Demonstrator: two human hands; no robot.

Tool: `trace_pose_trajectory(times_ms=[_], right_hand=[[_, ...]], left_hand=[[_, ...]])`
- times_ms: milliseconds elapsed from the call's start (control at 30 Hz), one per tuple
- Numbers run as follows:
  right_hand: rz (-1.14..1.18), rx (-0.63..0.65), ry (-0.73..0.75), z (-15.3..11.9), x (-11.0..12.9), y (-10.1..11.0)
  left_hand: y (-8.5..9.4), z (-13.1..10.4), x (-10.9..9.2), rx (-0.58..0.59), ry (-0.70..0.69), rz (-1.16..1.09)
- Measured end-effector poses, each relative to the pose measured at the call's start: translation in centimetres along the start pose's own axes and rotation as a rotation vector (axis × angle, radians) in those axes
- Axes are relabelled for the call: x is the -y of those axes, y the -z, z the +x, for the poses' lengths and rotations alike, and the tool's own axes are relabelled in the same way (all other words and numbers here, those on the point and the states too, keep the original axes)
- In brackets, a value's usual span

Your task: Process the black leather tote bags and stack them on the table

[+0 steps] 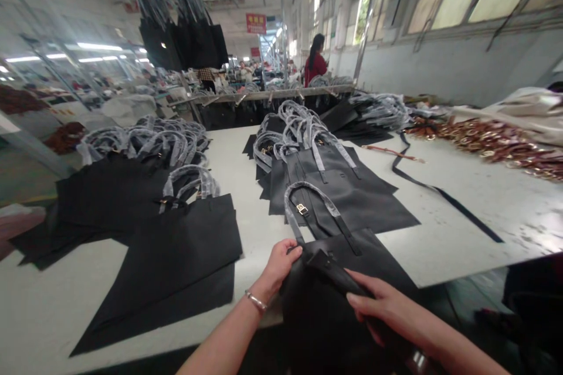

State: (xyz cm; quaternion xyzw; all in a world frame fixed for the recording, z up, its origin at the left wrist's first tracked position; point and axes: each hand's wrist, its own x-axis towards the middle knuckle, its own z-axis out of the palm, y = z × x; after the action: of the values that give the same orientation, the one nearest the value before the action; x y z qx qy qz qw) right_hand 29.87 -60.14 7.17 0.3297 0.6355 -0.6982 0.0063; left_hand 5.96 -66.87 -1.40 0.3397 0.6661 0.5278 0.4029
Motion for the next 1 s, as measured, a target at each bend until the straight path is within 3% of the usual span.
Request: trace_pose_trajectory(times_ms=[133, 300, 433, 667, 867, 1000], right_hand=[[0.054, -0.005, 0.01, 0.7, 0.6, -0.3], [0.129, 0.084, -0.042, 1.3, 0.9, -0.5], [0.109, -0.056, 0.025, 1.2, 1.6, -0.3], [0.127, 0.074, -0.092, 0.3, 1.0, 0.0], [0.092, -0.079, -0.005, 0.6, 0.6, -0.3], [0.12, 0.022, -0.058, 0.2, 0.5, -0.3]], left_hand=[[-0.5, -0.5, 0.1, 0.009, -0.011, -0.147], [-0.8, -0.9, 0.1, 0.031, -0.009, -0.28], [-1.0, -1.1, 0.2, 0.021, 0.037, -0.339], [-0.8, -0.6, 0.4, 0.011, 0.023, -0.239], [-0.8, -0.3, 0.0, -0.008, 0.004, -0.153], [-1.1, -0.4, -0.2, 0.04, 0.026, -0.188]])
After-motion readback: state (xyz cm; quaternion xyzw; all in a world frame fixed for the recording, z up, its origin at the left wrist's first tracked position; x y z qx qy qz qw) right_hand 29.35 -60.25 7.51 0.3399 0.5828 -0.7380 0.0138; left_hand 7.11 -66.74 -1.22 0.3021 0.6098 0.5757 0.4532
